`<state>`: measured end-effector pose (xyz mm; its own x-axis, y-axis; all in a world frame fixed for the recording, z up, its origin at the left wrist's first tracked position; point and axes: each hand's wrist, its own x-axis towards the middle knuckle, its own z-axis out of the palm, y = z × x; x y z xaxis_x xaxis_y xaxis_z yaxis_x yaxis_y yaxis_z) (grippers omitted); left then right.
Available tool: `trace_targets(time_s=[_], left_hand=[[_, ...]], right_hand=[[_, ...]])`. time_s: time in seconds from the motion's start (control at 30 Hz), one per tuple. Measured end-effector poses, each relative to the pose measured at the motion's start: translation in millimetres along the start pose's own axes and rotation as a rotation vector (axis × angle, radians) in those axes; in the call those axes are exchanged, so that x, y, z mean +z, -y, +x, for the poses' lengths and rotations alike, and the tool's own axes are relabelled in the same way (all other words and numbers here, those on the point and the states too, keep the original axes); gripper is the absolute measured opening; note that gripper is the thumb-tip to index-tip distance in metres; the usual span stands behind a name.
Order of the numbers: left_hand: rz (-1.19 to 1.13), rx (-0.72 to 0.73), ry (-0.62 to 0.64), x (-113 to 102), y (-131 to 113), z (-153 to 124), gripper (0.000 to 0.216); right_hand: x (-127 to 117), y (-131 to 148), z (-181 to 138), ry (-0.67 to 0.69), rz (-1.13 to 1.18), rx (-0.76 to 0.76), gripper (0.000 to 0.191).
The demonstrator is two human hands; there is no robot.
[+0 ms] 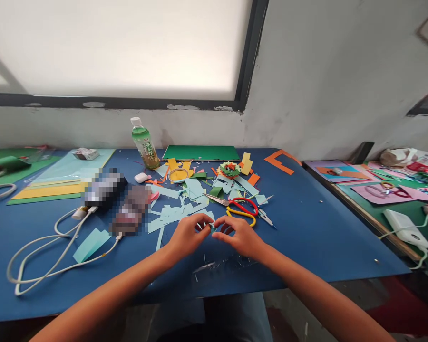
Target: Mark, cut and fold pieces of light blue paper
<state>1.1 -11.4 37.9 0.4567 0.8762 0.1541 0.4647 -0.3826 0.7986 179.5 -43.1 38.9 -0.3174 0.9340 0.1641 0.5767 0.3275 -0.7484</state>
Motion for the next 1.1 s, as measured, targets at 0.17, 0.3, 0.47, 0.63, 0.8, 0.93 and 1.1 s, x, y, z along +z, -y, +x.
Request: trace_targets(time_s=[0.17,0.3,0.47,0.63,0.8,0.93,1.1], left_hand=[[0.004,-0.053,-0.053,-7,12,5,0.016],[-0.009,-0.08,-0.068,-10,27,7,0.017],[-0.038,-0.105,-0.091,-16,33,8,0.018],[-0.072,-0.112,-0.084,-20,31,7,0.018],[-0.094,-0.108,-0.082,-21,30,6,0.018],[-0.097,-0.108,-0.091,-23,29,6,0.018],[-0.09,-0.119,-0.103,-26,29,7,0.019]], right_hand=[[-50,-24,55,-0.078,-0.363,0.133,0.021],[-88,-52,115,-0.042,-0.65,0.264,0.024],[-92,-67,154,0.087,-0.916,0.252,0.026],[-84,-71,165,0.19,-1.112,0.191,0.027],[-84,-73,173,0.278,-1.231,0.141,0.029],[-88,-69,174,0.31,-1.277,0.097,0.029],[-99,-59,168,0.264,-1.314,0.088,0.028]])
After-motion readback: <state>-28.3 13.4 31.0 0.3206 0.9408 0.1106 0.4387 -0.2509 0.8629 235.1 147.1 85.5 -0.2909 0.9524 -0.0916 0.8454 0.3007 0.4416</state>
